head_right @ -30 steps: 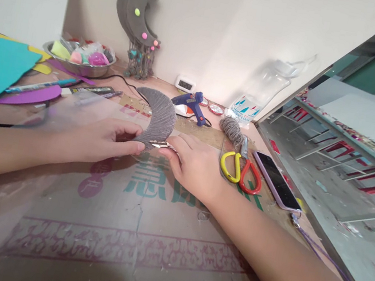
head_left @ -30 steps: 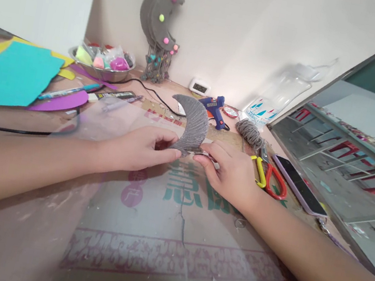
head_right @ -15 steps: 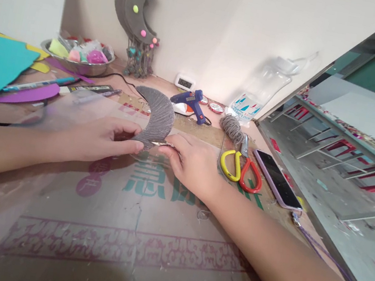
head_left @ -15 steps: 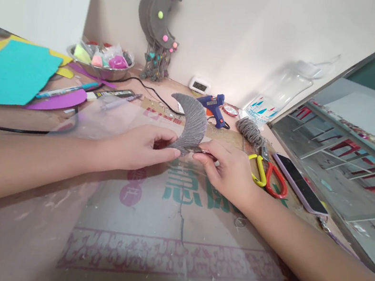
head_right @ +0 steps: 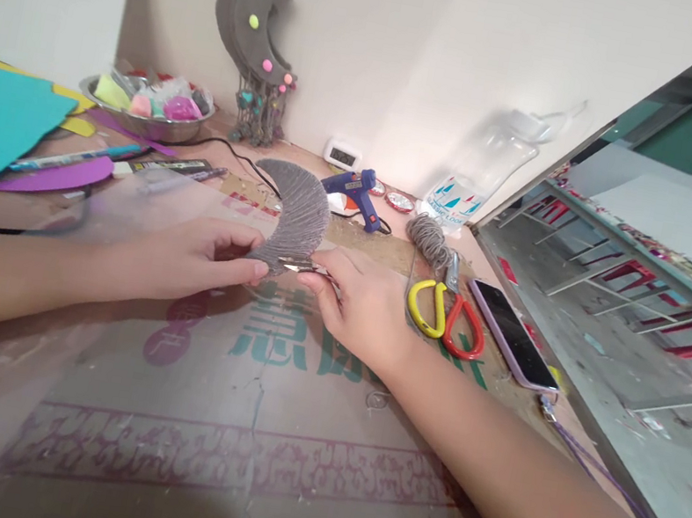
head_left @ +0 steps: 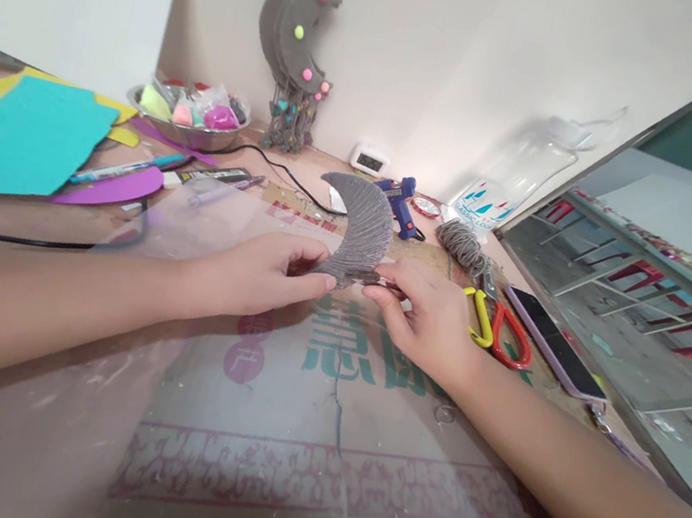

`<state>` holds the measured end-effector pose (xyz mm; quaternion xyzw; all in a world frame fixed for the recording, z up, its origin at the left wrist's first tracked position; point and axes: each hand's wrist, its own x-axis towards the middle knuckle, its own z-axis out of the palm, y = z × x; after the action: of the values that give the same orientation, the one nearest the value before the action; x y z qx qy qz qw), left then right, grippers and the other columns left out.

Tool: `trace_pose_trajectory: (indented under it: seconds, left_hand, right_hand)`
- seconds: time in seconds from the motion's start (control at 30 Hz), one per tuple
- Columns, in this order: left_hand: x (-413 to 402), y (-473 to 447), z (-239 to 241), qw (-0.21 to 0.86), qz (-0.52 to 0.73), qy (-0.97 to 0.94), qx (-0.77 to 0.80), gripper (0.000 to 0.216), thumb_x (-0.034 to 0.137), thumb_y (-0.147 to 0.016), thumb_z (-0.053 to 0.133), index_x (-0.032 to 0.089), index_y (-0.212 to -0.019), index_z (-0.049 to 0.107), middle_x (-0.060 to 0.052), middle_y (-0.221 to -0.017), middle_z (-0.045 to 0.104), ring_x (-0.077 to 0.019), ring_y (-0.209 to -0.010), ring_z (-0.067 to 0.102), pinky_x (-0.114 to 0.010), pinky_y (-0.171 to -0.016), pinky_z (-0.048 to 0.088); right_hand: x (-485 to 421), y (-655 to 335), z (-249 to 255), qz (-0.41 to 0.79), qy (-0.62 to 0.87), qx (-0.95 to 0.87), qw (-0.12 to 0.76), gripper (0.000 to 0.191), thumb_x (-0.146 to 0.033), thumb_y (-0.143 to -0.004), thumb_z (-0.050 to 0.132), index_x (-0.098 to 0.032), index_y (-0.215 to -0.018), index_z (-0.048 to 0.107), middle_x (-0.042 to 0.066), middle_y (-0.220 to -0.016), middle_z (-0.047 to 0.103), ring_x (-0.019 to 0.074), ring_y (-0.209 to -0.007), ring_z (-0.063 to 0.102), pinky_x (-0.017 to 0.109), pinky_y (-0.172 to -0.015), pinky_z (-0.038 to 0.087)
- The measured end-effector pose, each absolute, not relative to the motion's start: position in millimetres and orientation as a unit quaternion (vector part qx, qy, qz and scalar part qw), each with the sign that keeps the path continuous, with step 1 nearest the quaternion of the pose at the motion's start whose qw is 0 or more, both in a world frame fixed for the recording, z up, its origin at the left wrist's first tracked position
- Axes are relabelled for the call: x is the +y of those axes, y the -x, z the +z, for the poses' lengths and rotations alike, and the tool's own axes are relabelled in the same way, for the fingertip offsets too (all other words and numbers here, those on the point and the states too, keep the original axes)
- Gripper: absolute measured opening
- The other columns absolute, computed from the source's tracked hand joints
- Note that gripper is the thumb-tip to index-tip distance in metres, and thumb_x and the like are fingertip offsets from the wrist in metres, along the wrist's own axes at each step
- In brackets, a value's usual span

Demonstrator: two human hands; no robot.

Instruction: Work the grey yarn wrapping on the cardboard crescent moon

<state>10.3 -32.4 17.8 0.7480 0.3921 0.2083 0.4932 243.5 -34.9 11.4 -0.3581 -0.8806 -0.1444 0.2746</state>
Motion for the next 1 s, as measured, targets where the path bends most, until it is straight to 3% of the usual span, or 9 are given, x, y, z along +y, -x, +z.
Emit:
trace_pose_trajectory:
  seconds: [0.2,0.6,0.9,1.0]
  left_hand:
    - [-31.5,-11.0,19.8,0.388,0.239,-0.803,0.385,0.023,0.035,-0.087,0.047,0.018,-0.072,0.05,0.004,-0.061,0.045,-0.0095,-0.056,0.045,-0.022,-0.051,0.035]
    - [-30.2,-11.6,20.5,0.361,0.234,-0.82,0.377,0.024,0.032,-0.087,0.047,0.016,-0.07,0.051,0.005,-0.061,0.043,-0.0088,-0.057,0.042,-0.022,-0.052,0.032]
    - [-32.0,-10.9,17.8,0.464,0.211,-0.766,0.392,0.023,0.04,-0.089,0.044,0.02,-0.076,0.048,0.005,-0.059,0.046,-0.0091,-0.047,0.044,-0.02,-0.04,0.033]
    - [-31.6,-10.4,17.0,0.465,0.21,-0.765,0.394,0.023,0.041,-0.089,0.044,0.021,-0.077,0.048,0.005,-0.06,0.047,-0.0097,-0.05,0.046,-0.021,-0.043,0.035]
  right_hand:
    - [-36.2,-241.3,14.0,-0.162,0.359,-0.883,0.255,0.021,-0.036,-0.092,0.05,-0.018,-0.094,0.062,0.004,-0.077,0.067,0.0168,-0.075,0.063,0.027,-0.062,0.04]
    - [-35.1,-242.5,13.9,-0.126,0.375,-0.885,0.247,0.022,-0.035,-0.092,0.051,-0.018,-0.09,0.064,0.004,-0.08,0.068,0.0158,-0.074,0.062,0.026,-0.058,0.037]
    - [-35.8,-241.8,11.2,-0.105,0.378,-0.879,0.271,0.022,-0.035,-0.091,0.052,-0.017,-0.093,0.064,0.003,-0.079,0.069,0.0143,-0.066,0.061,0.025,-0.061,0.041]
    - [-36.5,-242.8,10.4,-0.112,0.38,-0.876,0.277,0.023,-0.036,-0.09,0.054,-0.016,-0.095,0.064,0.003,-0.078,0.069,0.0141,-0.064,0.06,0.026,-0.06,0.041]
